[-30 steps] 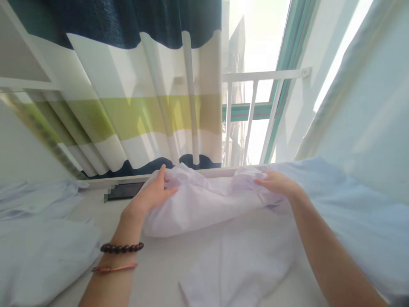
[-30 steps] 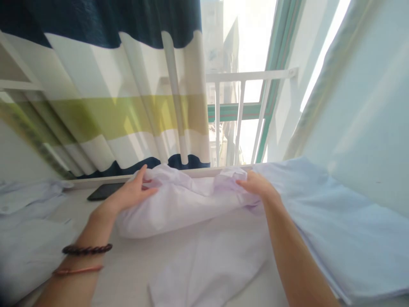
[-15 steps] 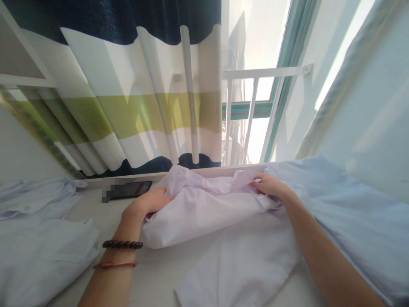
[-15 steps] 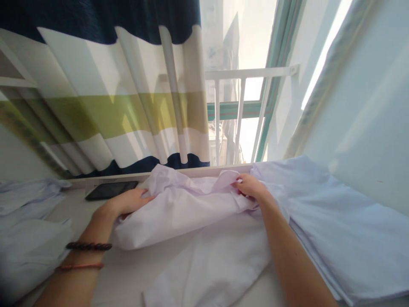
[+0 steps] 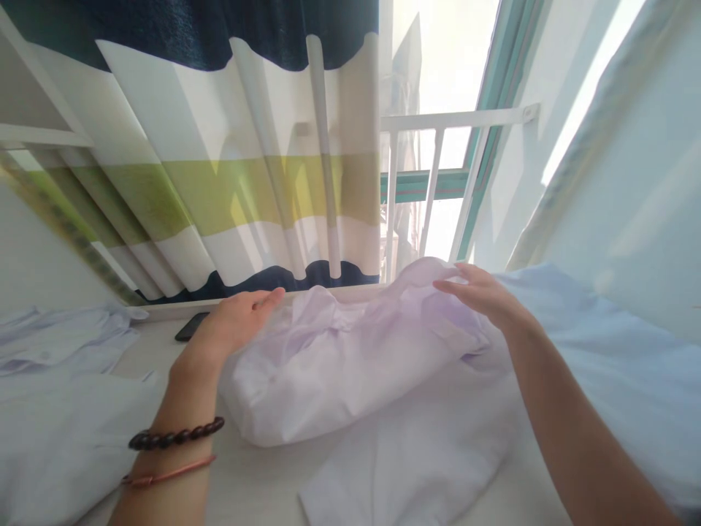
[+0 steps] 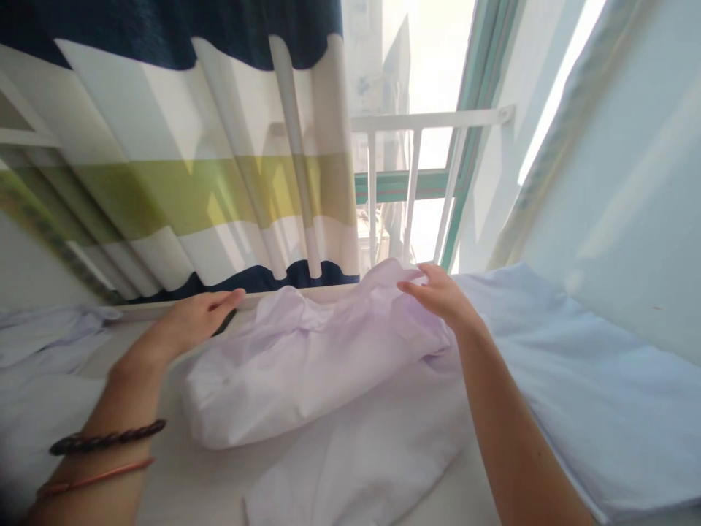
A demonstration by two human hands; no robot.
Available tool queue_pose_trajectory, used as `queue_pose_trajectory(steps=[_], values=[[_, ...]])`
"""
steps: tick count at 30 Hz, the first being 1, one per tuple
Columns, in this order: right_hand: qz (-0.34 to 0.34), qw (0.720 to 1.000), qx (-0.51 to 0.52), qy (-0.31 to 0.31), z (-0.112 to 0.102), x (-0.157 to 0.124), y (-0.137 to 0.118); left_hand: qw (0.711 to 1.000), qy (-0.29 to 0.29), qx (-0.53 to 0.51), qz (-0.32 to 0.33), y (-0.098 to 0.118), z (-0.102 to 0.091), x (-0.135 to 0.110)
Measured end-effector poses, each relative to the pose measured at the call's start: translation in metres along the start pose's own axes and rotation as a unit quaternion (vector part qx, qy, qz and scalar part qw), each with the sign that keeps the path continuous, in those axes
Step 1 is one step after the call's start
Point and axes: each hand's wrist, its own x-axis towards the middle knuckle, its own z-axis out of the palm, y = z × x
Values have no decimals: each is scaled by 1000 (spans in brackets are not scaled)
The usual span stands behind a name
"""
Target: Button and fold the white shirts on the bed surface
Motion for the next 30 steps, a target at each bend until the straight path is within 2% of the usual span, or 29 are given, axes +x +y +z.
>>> queue_pose_trajectory(steps=[1, 3, 5, 7, 9, 11, 14, 16, 19, 22, 25, 27, 30], values=[[-20, 997, -71, -33, -1, -1, 1, 999, 32, -1, 15, 0, 8, 2], [-51, 978, -176, -95, -2, -5, 0, 999, 28, -4, 47, 4, 24, 5], [-50, 960, -231, -151, -5, -10, -4, 996, -23, -21, 82, 11, 36, 5], [-34, 950, -251, -184, -8, -15, -10, 990, -98, -32, 96, 19, 40, 3], [-29, 948, -259, -186, -11, -19, -15, 980, -174, -38, 92, 26, 38, -1], [-40, 952, -260, -157, -14, -21, -19, 974, -210, -35, 81, 30, 32, -4], [-58, 953, -271, -123, -14, -22, -23, 981, -183, -22, 58, 30, 28, -5], [-63, 951, -278, -116, -8, -22, -23, 980, -197, -16, 31, 26, 31, -5], [-63, 951, -272, -136, 8, -18, -19, 972, -235, -15, 8, 20, 40, -4], [-59, 941, -281, -179, 24, -12, -13, 968, -251, 2, 27, 19, 44, -4], [-67, 928, -295, -218, 30, -8, -10, 970, -236, 21, 59, 25, 39, -4], [-85, 931, -279, -220, 27, -7, -14, 977, -188, 4, 98, 29, 33, -4], [-104, 949, -229, -189, 15, -10, -23, 982, -95, -31, 163, 29, 24, -1]])
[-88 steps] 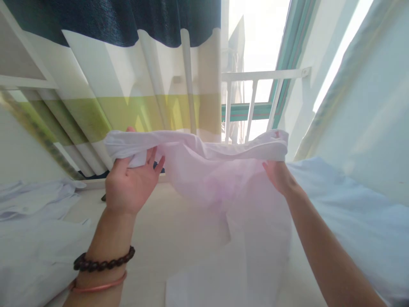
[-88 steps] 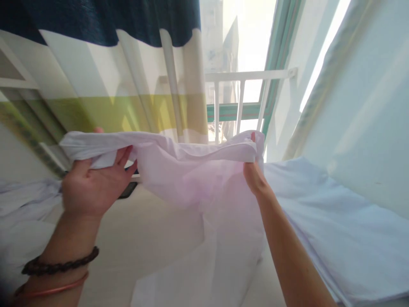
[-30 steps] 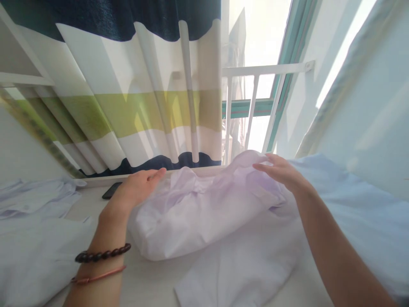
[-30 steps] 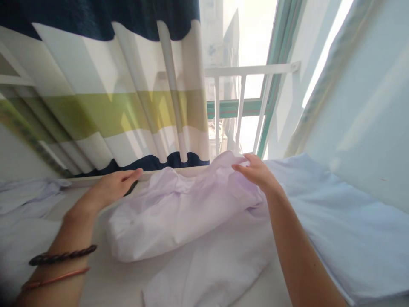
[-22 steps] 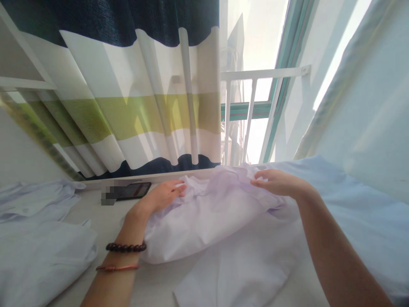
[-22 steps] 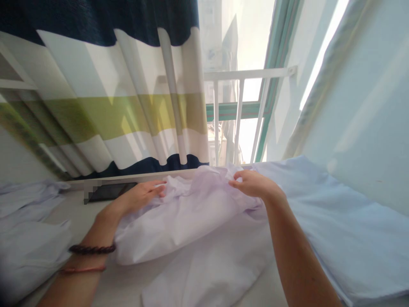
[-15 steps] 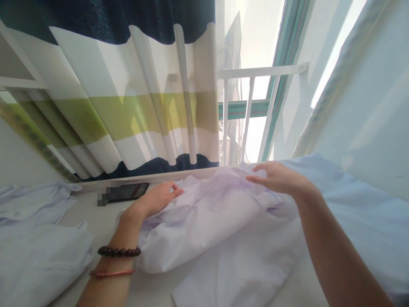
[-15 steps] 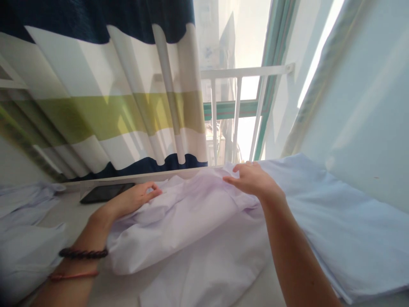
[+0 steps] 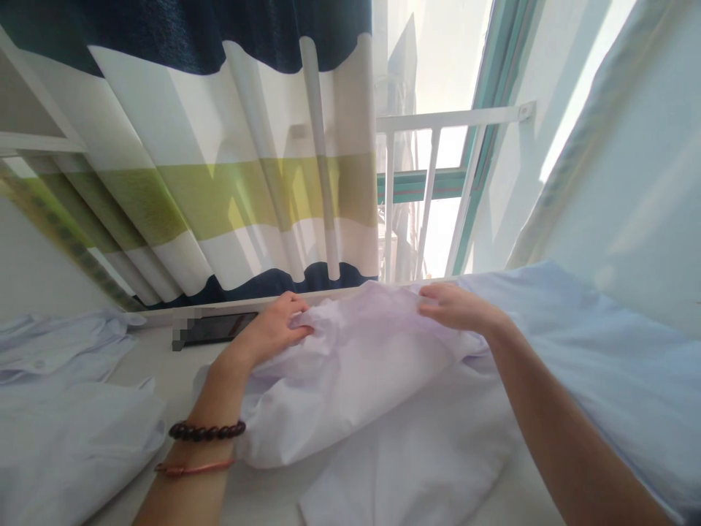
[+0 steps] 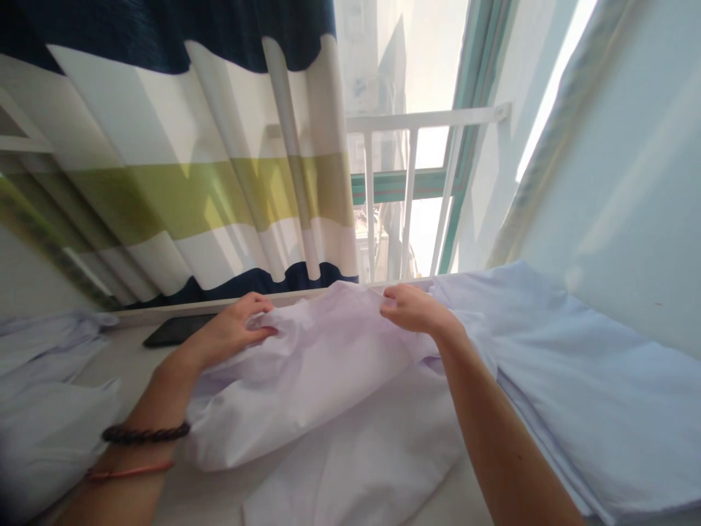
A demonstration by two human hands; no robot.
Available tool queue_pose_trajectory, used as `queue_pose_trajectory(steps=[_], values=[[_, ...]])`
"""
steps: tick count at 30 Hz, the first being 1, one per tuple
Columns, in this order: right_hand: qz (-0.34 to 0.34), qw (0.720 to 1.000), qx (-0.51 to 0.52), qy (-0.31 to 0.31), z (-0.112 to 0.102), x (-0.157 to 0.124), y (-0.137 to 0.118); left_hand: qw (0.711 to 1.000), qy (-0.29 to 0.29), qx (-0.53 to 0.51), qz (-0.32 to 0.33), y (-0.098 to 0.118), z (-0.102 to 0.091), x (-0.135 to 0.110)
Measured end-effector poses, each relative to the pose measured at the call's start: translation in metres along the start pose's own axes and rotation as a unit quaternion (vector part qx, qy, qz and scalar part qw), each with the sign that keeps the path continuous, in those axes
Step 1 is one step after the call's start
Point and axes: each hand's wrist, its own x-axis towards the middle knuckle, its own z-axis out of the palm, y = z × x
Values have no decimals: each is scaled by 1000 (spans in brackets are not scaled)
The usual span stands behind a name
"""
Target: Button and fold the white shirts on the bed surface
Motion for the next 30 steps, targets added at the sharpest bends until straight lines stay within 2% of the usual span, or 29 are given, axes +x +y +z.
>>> queue_pose_trajectory(steps=[3, 5, 7, 10, 13, 18, 21, 24, 27, 30], values=[[41, 990, 132, 24, -15, -11, 0, 995, 96, 21, 19, -7, -8, 0], [63, 964, 253, 46, -24, -18, 3, 990, 137, 44, -4, -12, -13, -1], [59, 935, 339, 80, -30, -24, 7, 989, 131, 50, -51, -14, -15, -3], [47, 908, 402, 109, -35, -28, 9, 993, 55, 31, -101, -11, -16, -7], [34, 902, 418, 102, -34, -29, 5, 996, 6, 21, -81, -4, -14, -7], [7, 904, 420, 86, -30, -25, 2, 998, 52, 14, -17, 5, -19, -9], [0, 900, 422, 109, -30, -24, 6, 997, 75, -11, -17, 9, -24, -13], [10, 915, 383, 127, -33, -25, 9, 984, 162, -47, -56, 18, -27, -17], [19, 946, 310, 93, -36, -27, 10, 956, 268, -94, -74, 26, -29, -19], [6, 967, 253, 29, -35, -27, 9, 948, 289, -116, -64, 26, -32, -20]])
